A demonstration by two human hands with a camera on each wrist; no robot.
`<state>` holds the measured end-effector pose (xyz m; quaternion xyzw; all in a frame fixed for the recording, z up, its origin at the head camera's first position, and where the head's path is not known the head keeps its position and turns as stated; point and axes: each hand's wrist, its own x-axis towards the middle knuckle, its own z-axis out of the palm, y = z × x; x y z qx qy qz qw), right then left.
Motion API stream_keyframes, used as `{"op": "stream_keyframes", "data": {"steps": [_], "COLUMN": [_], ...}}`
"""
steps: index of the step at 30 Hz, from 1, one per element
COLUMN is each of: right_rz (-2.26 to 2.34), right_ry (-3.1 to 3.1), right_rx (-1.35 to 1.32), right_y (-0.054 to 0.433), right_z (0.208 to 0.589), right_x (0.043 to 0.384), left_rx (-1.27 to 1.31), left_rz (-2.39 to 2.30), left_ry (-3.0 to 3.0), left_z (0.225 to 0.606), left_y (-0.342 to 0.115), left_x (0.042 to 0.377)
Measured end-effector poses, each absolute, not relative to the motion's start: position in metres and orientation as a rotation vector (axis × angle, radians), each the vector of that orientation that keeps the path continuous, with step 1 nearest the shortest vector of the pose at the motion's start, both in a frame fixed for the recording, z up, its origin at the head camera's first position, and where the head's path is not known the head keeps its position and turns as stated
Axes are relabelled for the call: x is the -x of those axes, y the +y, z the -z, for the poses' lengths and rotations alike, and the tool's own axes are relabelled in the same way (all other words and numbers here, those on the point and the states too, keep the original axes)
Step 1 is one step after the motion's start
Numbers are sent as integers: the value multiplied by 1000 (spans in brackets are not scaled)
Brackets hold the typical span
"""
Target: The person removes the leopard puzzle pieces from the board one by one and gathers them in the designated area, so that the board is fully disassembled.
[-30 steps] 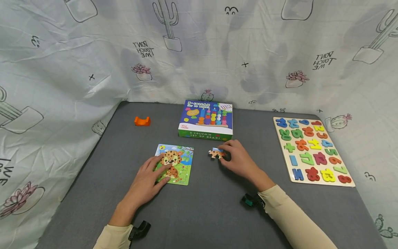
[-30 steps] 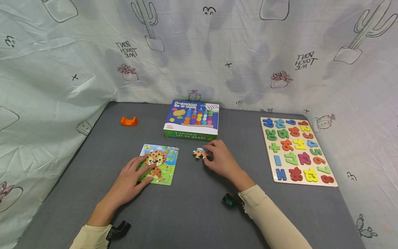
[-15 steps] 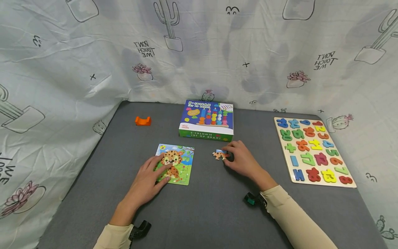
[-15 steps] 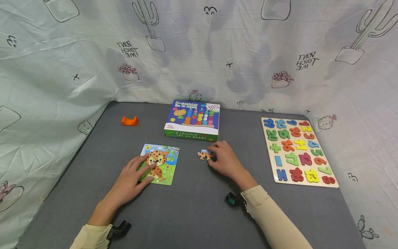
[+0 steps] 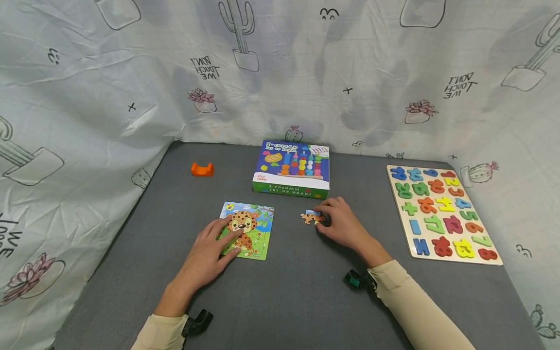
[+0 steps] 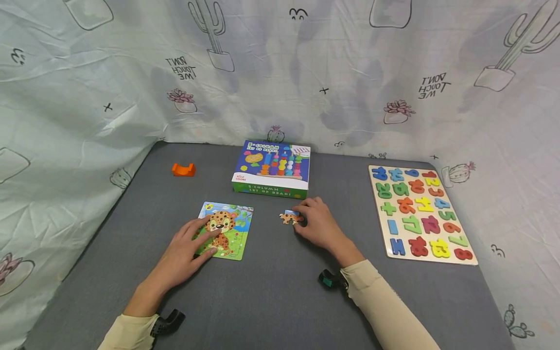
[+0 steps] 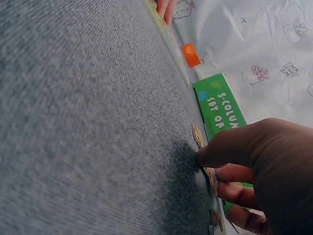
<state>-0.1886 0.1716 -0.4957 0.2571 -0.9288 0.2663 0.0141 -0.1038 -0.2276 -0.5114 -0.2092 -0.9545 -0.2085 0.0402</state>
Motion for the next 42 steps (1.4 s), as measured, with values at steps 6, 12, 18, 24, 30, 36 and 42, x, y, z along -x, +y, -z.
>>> {"op": "stream_keyframes", "data": {"steps": [6,12,18,24,30,36,42], "right_rz": [-847,-865,-841,-888,-968,-1028,-1083], "right_ry": [-2893,-2885,-2879,-2805,-2760,-2821,-2833], "right_rx": [-804,-815,-808,-827,-885,-959,-1072], "right_y": [173,173,174,168,143,107,63], "right_z": [496,495,495,487,476,479,482], "right_x": [189,190,189,184,185,196,208], "left_rx": [648,693,699,679,653,589,490], "left_rz": [646,656,648,588,537,474,493], "left_ry": [-2920,-2920,-2938,-2961,-2970,-2984,-3002], "left_z": [513,513,511,506,503,498,495], "left_y": [-229,-233,-232,-227,-223,-219,-214], "left_x": [102,101,101,100,98,90,87]}}
